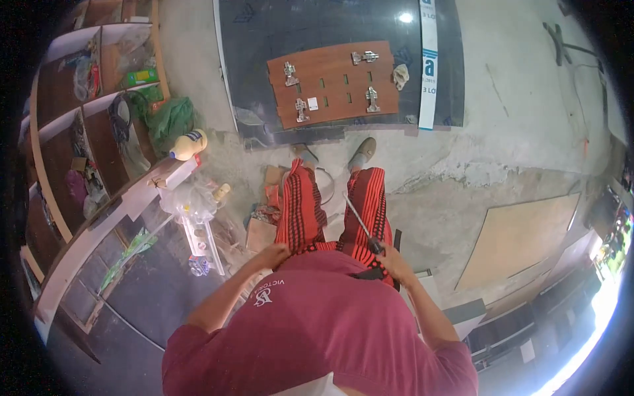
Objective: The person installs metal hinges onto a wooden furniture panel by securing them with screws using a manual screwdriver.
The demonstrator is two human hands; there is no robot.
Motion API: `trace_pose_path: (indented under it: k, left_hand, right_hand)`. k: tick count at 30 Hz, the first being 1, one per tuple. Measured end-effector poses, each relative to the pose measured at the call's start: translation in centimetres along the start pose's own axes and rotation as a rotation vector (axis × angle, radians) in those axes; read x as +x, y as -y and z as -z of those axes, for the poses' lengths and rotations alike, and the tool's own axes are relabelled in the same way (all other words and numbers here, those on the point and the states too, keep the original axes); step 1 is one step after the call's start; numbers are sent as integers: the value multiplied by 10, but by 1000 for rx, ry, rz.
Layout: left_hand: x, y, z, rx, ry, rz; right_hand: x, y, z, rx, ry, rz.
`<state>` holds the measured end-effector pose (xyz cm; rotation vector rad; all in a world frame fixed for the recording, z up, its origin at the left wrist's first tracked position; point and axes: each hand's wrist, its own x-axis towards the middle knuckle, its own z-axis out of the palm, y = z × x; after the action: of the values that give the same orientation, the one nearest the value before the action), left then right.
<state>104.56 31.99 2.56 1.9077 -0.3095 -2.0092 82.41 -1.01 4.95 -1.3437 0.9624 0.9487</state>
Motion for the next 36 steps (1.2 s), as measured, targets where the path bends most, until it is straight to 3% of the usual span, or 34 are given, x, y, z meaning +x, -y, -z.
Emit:
trace_pose_path:
  k: [4,6,8,10,11,13,15,16,18,19,22,24,27,29,30,32,33,36]
  left_hand:
    - [5,1,-11,-46,-6,70]
    - [48,12,-2,-93,27,97]
    - [106,27,24,-156,-252,-202]
    - [161,4,78,-188,-366,-119]
    - [199,5,100,-41,-573,-275]
    - [258,-22,147,128,-853,-330]
    - [301,-57,171,-69,-928,-349]
    - [328,-56,168,-73,-922,-339]
    - [379,-52,157,-339,-752,-341]
    - [401,-43,146,-347,-741,-335]
    - [445,-14,110,-154,-656,-437]
    - [445,-16,109,240,-502,-425]
    - [450,-16,146,181,-423,-330]
    - [447,-8,179,231,-513,-356]
    - [447,-2,193,281,-592,-379]
    - [453,10,211,344,-688,-399]
    - [456,14,219,406,-759,-416]
    - [449,14,226,500,-895,-379]
  right_hand:
    - [44,-64,-10,-152,-76,176]
    - [60,-34,-1,-125,-20,-12]
    - [108,-15,15,-16,30,-98]
    - [169,-13,37,-27,-149,-134]
    - [202,-3,51,-139,-272,42]
    - [265,33,84,-337,-457,314]
    - [333,83,112,-431,-532,261]
    - [378,83,126,-384,-590,459]
    - [415,156,132,-285,-667,633]
    - [435,183,129,-224,-694,594]
    - [496,234,120,-202,-725,765]
    - [537,253,111,-131,-709,864]
    - [589,279,101,-175,-608,916]
    - [615,296,95,-300,-686,1117]
    - [623,305,94,-300,-688,1138]
    - [637,318,92,-340,-556,984]
    - [652,321,97,-289,-445,1058]
    - [661,326,105,-425,-510,1169]
